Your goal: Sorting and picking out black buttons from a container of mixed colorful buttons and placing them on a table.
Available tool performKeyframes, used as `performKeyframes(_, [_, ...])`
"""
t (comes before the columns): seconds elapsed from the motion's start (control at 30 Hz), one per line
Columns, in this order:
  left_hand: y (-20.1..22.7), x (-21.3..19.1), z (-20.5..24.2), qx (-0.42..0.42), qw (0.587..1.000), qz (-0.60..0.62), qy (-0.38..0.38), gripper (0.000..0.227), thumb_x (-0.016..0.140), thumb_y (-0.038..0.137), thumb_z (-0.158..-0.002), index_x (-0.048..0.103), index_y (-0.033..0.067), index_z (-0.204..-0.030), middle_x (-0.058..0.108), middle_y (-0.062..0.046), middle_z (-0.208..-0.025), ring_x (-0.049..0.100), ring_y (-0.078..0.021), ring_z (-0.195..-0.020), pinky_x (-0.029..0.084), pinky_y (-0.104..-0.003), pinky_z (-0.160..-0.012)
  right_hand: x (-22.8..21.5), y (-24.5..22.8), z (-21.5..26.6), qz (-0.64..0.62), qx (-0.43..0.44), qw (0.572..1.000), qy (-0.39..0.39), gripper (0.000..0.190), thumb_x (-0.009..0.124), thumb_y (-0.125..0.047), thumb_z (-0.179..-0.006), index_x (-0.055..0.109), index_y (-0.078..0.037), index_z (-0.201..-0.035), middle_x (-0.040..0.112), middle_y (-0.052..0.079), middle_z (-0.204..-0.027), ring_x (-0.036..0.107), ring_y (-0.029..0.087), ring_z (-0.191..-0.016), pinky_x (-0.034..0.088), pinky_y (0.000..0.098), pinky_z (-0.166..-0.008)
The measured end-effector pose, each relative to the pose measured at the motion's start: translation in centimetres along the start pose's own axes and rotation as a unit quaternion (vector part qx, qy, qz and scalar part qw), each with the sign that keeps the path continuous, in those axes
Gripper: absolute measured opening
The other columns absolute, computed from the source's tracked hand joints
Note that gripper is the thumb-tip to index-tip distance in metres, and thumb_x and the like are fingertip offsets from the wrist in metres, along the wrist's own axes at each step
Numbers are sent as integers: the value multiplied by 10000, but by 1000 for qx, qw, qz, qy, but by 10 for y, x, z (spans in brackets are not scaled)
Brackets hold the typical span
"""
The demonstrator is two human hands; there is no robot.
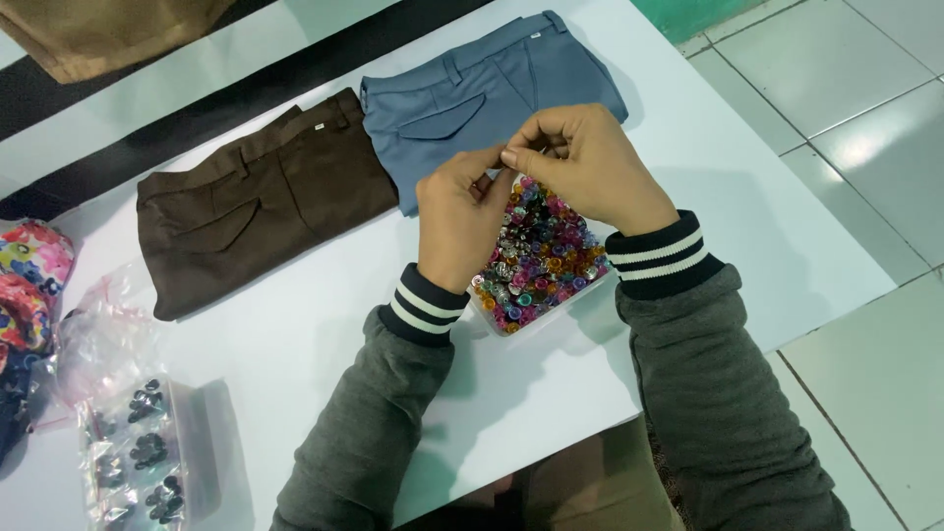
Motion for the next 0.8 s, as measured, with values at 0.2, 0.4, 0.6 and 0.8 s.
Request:
performKeyframes(0.2, [6,1,9,51,994,-92,-36,198,583,74,-948,706,25,-1095,731,-130,-902,658,-325,-788,503,-429,-671,8,-2,1,31,23,999,-24,110,691,-114,-985,740,-68,-898,677,-5,-754,531,50,-631,455,201,-584])
performKeyframes(0.4, [17,-23,23,85,977,-192,-43,187,682,171,-934,782,99,-1075,729,-65,-889,651,-244,-895,484,-368,-807,17,-5,8,140,19,988,-61,146,629,-20,-946,754,53,-940,714,224,-753,544,177,-480,436,294,-478])
performKeyframes(0.6, [-15,-18,43,68,982,-158,-80,140,752,135,-866,780,94,-997,689,-64,-901,559,-285,-1023,376,-472,-939,34,72,9,384,161,900,-131,206,643,-62,-881,768,40,-1008,729,224,-775,743,373,-685,592,460,-577])
performKeyframes(0.8, [-36,-11,44,10,990,-55,-131,198,737,160,-881,777,164,-1074,746,-46,-908,574,-296,-1056,311,-559,-1043,56,54,-2,408,122,892,-153,256,684,-33,-844,758,15,-1084,738,258,-897,739,459,-851,600,532,-660])
Point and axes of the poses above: each hand's wrist, its own z-axis away from the middle knuckle, its own x-axis out of the palm, y = z × x, the point moved 9 cm from there along -z, towards the middle knuckle
